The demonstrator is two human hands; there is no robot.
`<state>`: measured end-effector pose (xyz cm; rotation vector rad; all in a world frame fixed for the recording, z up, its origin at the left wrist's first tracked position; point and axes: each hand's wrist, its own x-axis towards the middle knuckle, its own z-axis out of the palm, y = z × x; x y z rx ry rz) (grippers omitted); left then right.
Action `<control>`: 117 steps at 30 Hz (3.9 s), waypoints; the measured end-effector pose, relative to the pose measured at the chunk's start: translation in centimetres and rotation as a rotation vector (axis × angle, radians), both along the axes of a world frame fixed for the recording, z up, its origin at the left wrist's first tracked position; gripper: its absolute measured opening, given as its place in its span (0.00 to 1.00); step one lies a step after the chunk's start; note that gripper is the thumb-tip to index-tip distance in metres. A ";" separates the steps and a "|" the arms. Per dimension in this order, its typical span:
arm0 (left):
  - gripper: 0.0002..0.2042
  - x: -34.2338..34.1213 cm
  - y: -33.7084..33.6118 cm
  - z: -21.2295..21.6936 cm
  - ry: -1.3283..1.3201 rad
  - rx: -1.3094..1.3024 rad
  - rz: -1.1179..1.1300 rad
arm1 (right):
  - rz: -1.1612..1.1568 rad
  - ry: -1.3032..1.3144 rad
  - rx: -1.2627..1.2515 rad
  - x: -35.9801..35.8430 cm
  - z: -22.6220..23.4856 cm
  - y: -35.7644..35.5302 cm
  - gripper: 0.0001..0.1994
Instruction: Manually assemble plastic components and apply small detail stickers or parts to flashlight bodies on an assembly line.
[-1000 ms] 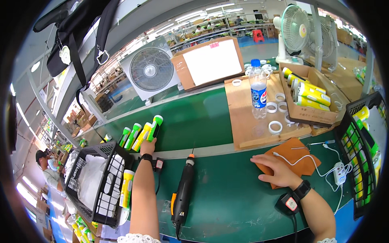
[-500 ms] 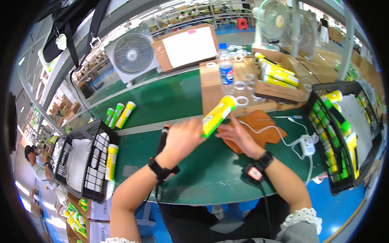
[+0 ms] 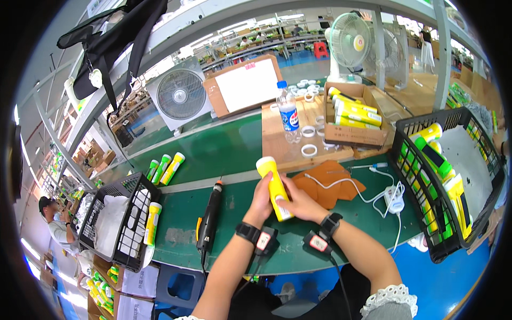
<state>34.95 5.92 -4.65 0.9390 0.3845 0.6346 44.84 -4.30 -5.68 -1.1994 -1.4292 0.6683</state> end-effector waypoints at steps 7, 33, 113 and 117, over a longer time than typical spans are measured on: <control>0.13 -0.1 -0.2 -0.8 0.058 0.039 0.151 | -0.225 -0.609 -0.065 -1.3 5.0 -2.0 0.19; 0.17 0.1 -0.5 0.9 -0.062 0.179 0.208 | 0.103 -0.034 0.046 -0.3 4.0 -1.2 0.08; 0.33 0.0 -2.5 1.1 0.252 0.535 -0.082 | -0.157 0.097 -0.119 4.5 4.4 -1.4 0.06; 0.32 -0.1 -3.3 1.7 0.280 0.589 -0.105 | -0.188 -0.017 -0.122 4.1 4.0 -1.3 0.07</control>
